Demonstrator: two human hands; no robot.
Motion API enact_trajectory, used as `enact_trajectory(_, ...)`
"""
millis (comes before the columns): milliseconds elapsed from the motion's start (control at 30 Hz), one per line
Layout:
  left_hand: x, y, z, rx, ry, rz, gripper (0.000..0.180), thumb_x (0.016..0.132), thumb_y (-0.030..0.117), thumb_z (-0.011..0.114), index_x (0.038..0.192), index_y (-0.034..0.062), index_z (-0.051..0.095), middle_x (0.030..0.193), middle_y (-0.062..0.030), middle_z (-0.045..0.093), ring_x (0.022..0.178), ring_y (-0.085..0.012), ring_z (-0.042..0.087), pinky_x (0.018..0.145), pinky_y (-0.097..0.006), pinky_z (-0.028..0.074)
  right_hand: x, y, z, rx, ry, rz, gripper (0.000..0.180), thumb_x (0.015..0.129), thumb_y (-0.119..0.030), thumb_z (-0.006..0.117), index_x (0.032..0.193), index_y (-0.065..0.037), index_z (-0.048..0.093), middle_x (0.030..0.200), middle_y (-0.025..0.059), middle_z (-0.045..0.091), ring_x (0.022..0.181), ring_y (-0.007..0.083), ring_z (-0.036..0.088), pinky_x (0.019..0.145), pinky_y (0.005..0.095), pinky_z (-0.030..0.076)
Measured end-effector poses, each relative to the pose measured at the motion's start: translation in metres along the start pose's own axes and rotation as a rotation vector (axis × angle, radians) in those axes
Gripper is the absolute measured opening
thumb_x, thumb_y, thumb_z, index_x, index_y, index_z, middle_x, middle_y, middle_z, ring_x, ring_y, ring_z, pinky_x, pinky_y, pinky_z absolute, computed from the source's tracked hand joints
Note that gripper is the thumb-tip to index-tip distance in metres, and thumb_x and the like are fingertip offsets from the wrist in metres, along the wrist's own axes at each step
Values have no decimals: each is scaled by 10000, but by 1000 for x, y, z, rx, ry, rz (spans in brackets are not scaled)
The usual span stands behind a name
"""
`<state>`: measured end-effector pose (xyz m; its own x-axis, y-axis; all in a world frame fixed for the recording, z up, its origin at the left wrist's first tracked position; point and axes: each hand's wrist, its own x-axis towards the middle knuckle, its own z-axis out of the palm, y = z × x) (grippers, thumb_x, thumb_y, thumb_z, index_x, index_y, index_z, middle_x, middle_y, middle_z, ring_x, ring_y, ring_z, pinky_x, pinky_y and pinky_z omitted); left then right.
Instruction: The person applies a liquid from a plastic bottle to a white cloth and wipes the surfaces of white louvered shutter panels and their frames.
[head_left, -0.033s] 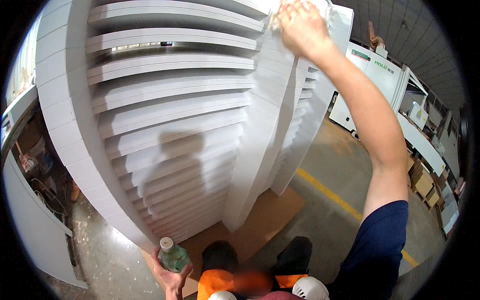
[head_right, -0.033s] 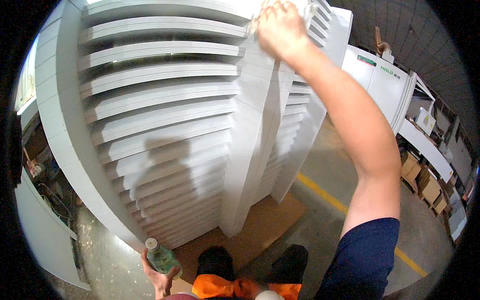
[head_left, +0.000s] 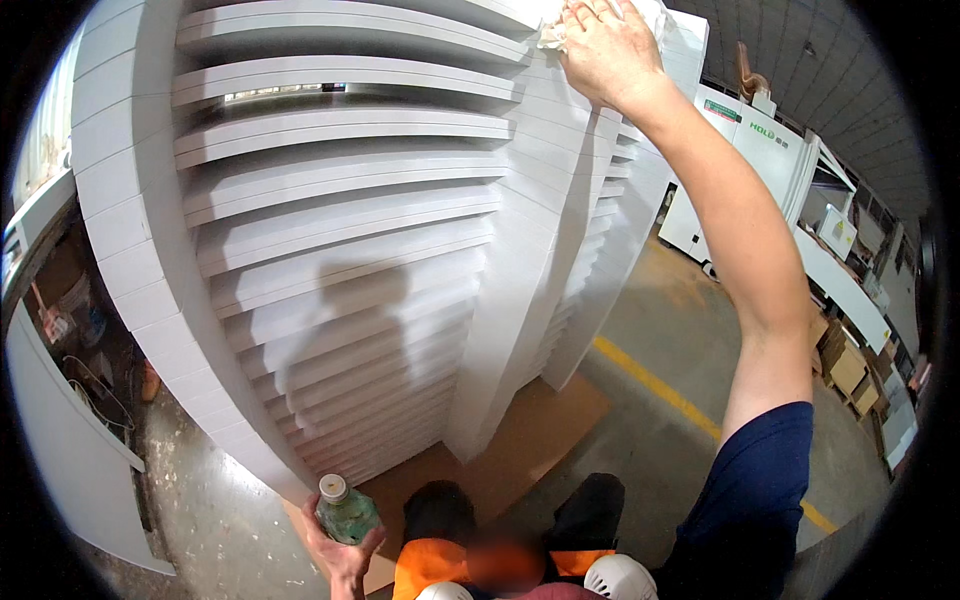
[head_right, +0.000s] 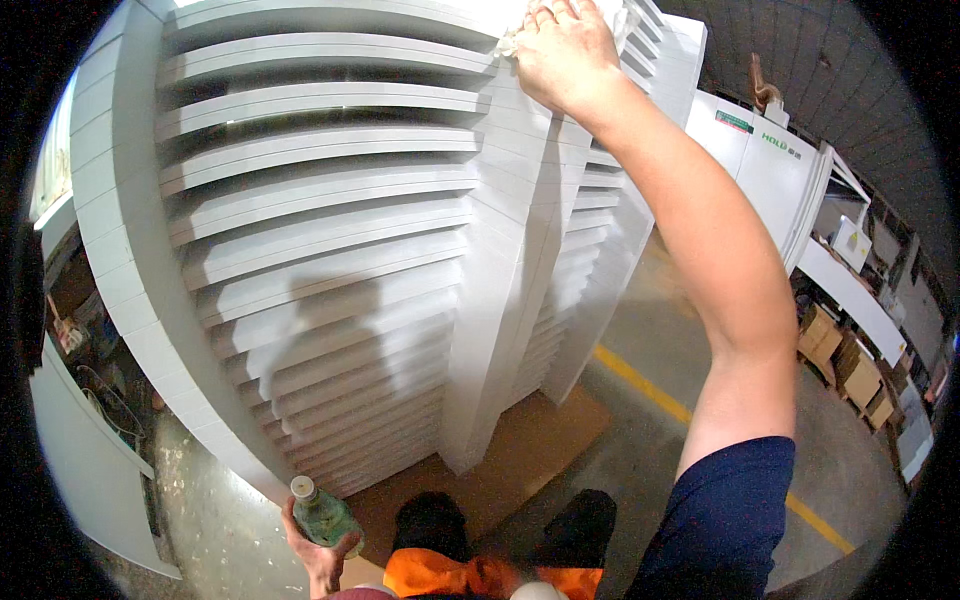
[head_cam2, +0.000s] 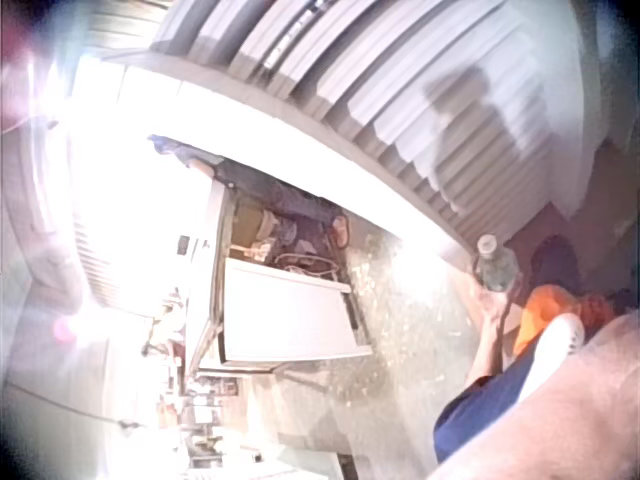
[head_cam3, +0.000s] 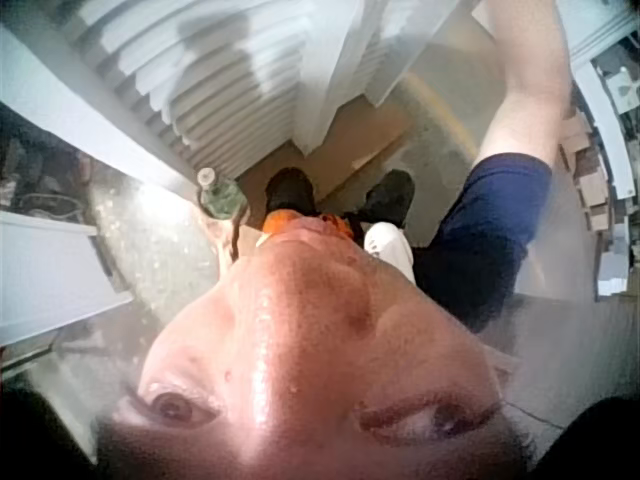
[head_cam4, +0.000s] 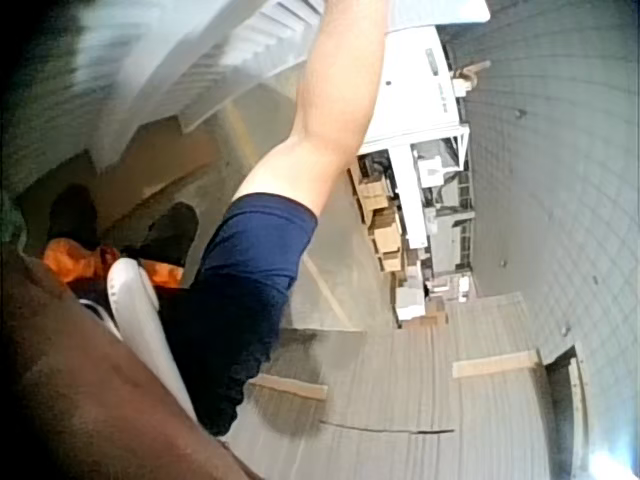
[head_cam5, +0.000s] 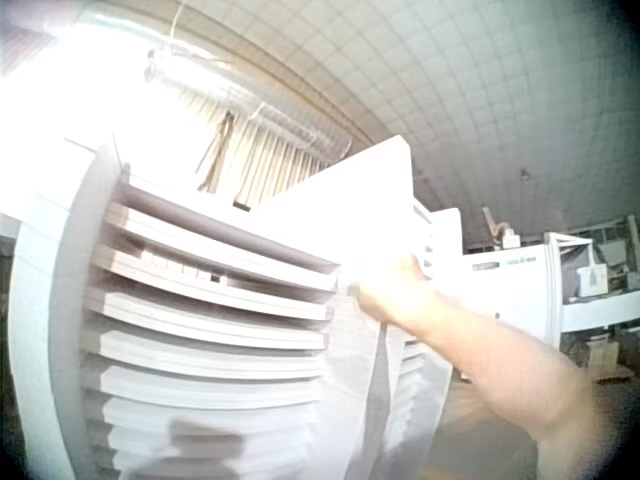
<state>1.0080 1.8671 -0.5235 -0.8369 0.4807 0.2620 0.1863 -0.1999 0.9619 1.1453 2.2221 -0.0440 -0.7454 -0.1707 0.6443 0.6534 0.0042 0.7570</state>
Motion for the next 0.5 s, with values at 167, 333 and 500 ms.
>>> enact_trajectory(167,-7,26,-5,-55,70,-71,856,467,207,796,1220,36,425,972,-102,594,873,-233,608,804,-360,504,-79,-103,-18,239,-140,-124,443,841,-107,455,1242,74,502,1315,232,491,1225,339,462,1054,440,339)
enact_trajectory(333,-7,12,-12,123,-13,-11,854,474,182,794,1229,40,422,993,-106,594,896,-229,607,820,-362,504,-38,-38,-28,198,-266,59,487,830,-123,491,1299,10,486,1322,176,514,1266,329,455,1086,419,310)
enact_trajectory(500,-12,27,-6,7,11,-20,858,498,181,819,1244,40,419,1023,-96,578,924,-229,596,840,-367,493,-79,-88,-14,235,76,-65,464,784,-136,524,1193,81,558,1218,194,587,1180,296,535,1045,412,379)
